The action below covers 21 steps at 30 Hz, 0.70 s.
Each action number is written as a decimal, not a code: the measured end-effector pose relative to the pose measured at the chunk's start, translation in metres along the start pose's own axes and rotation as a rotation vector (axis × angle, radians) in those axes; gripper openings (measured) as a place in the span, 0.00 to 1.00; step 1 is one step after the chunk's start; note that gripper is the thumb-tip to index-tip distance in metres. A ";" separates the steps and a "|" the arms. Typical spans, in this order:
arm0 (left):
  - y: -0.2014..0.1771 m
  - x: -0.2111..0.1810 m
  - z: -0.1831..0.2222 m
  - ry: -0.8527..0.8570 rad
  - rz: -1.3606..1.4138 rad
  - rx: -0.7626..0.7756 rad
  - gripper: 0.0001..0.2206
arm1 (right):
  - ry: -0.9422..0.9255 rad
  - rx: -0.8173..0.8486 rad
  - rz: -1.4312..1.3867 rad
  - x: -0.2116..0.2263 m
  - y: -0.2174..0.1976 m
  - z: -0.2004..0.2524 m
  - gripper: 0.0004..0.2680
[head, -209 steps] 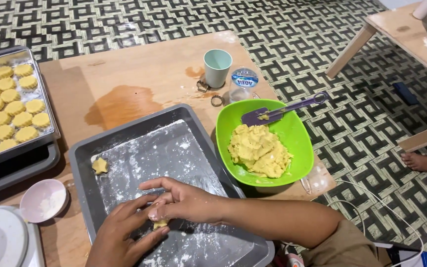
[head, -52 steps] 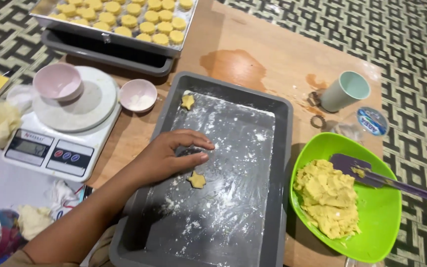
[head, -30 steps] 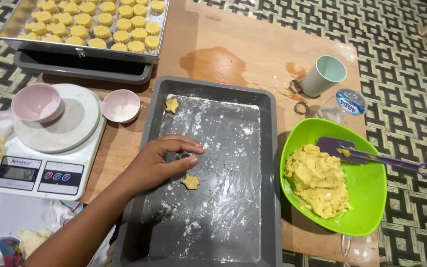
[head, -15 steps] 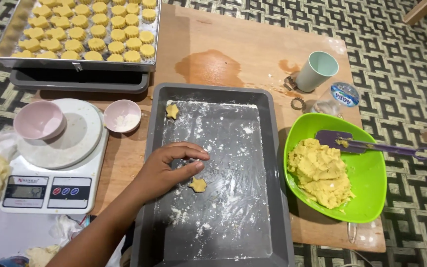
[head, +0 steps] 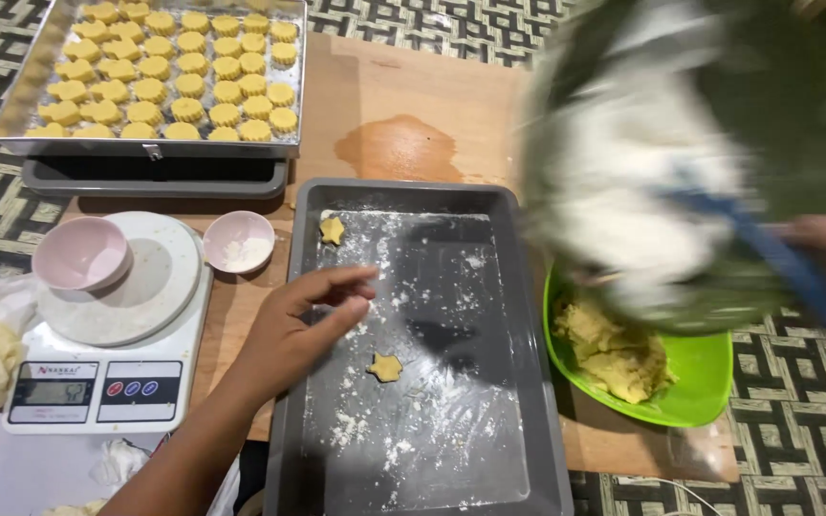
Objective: Shaping cookie dough and using a cookie cutter to create star-shaped cookies on a tray
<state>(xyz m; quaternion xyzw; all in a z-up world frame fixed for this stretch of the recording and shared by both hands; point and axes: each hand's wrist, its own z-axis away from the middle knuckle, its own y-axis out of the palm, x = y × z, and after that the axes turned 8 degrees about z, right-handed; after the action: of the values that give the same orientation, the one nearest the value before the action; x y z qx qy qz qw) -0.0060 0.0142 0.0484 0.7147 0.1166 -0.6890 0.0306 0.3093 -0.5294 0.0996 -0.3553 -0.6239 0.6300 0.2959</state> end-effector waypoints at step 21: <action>-0.009 0.028 -0.009 -0.108 0.303 -0.097 0.31 | 0.410 0.538 -0.375 0.305 -0.066 -0.079 0.14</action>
<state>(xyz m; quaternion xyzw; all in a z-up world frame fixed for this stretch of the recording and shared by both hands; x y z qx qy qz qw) 0.0019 0.0286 0.0222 0.6837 0.0390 -0.7074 0.1749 0.1942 -0.2319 0.1437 -0.2633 -0.4182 0.6222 0.6072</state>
